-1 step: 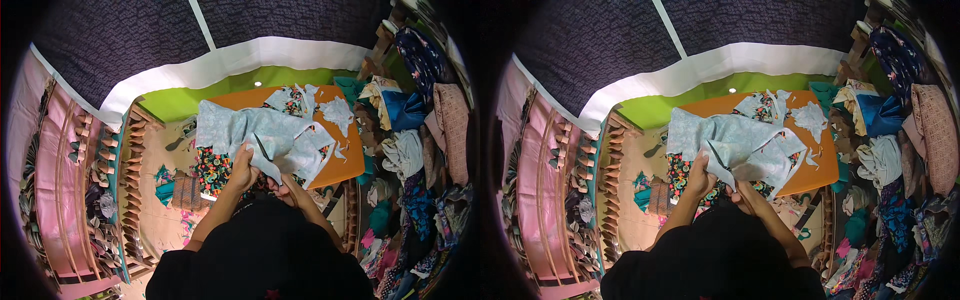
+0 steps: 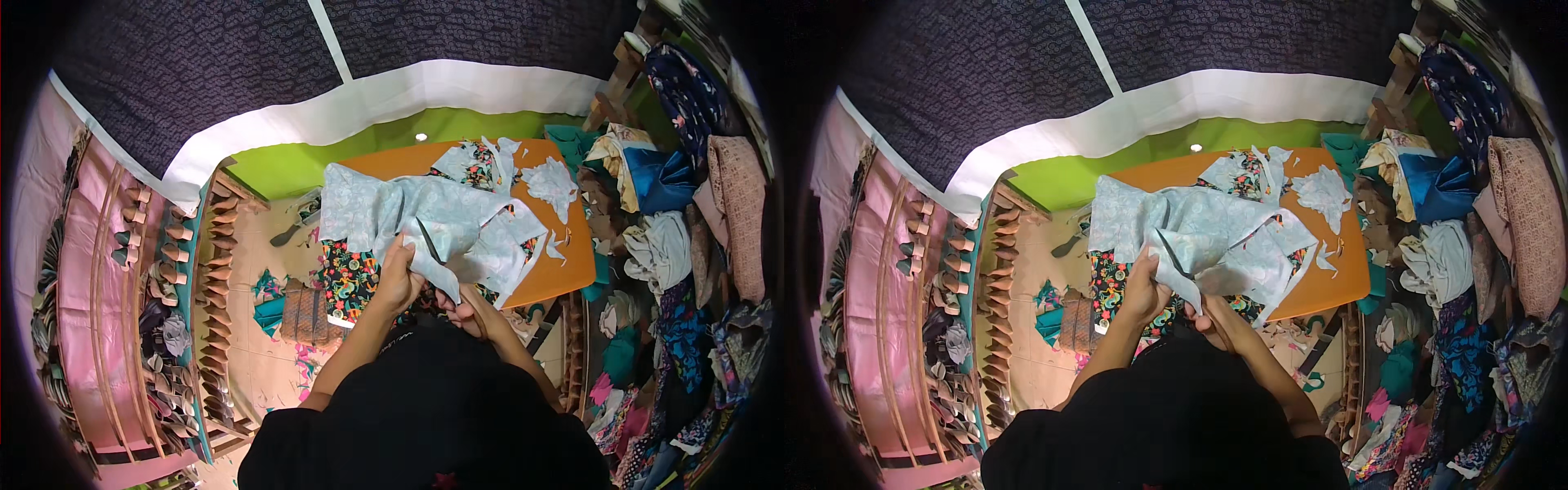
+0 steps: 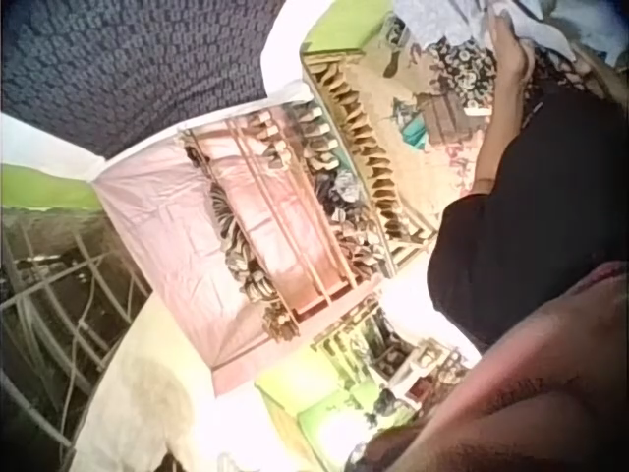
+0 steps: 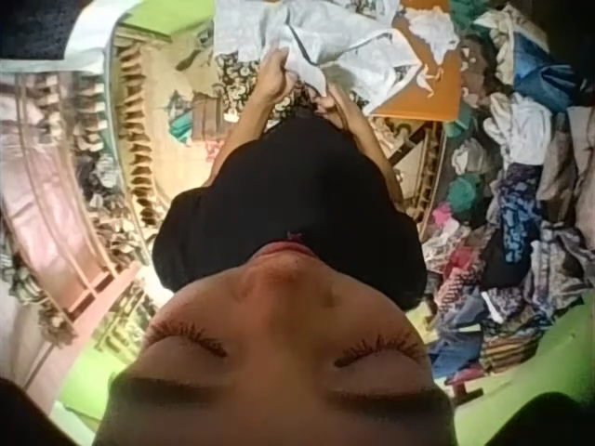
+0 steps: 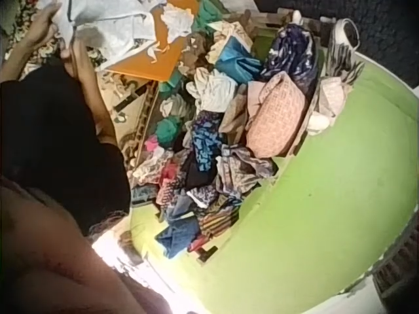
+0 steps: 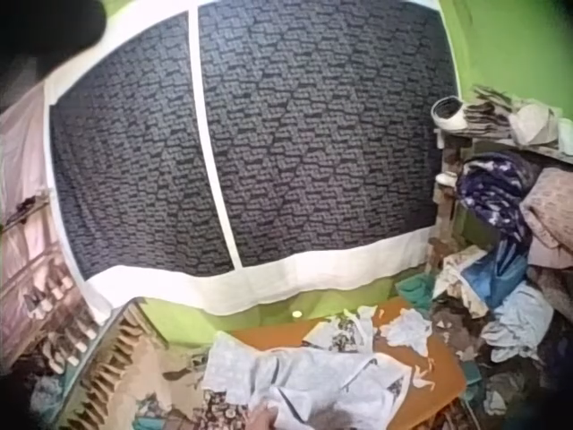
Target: Cutting out patterns from a piece of light blue floral fabric using scissors.
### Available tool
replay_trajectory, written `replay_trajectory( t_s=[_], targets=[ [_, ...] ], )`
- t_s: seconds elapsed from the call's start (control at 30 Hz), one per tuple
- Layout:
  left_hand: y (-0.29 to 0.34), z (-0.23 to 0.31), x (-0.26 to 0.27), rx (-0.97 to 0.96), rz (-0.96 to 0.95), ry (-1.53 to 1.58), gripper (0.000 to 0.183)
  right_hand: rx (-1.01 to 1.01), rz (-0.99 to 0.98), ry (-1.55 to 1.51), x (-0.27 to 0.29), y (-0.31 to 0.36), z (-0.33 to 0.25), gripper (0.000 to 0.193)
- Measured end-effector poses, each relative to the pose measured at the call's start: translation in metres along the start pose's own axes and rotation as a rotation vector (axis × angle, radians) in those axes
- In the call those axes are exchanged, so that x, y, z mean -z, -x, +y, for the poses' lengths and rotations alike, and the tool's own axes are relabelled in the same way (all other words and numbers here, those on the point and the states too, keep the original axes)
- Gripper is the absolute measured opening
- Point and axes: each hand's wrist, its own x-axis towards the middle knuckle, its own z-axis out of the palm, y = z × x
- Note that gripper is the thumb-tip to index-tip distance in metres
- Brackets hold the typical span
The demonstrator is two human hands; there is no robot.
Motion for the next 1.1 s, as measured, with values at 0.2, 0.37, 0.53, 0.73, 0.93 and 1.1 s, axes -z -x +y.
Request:
replay_trajectory(
  t_s=[0.2, 0.37, 0.53, 0.73, 0.93, 1.1],
  targets=[
    [0.003, -0.005, -0.014, -0.027, 0.048, -0.048, 0.037, -0.065, 0.008, -0.222, -0.003, 0.002, -0.007, 0.054],
    [0.001, -0.005, -0.01, -0.046, 0.058, 0.006, 0.037, -0.099, -0.016, -0.287, -0.005, 0.002, -0.022, 0.079],
    [0.004, -0.008, -0.008, -0.06, 0.056, -0.04, 0.036, -0.126, 0.045, -0.251, -0.006, 0.002, -0.014, 0.086],
    [0.006, -0.01, -0.012, -0.036, 0.082, -0.084, 0.039, -0.166, -0.032, -0.268, -0.002, 0.002, 0.01, 0.081],
    [-0.001, -0.003, 0.003, -0.009, 0.056, -0.184, 0.039, 0.219, 0.157, 0.367, 0.004, -0.002, 0.008, 0.029],
    [-0.013, 0.016, 0.019, -0.089, 0.009, -0.618, 0.014, 0.056, 0.189, 0.421, 0.006, 0.003, -0.014, 0.024]
  ],
)
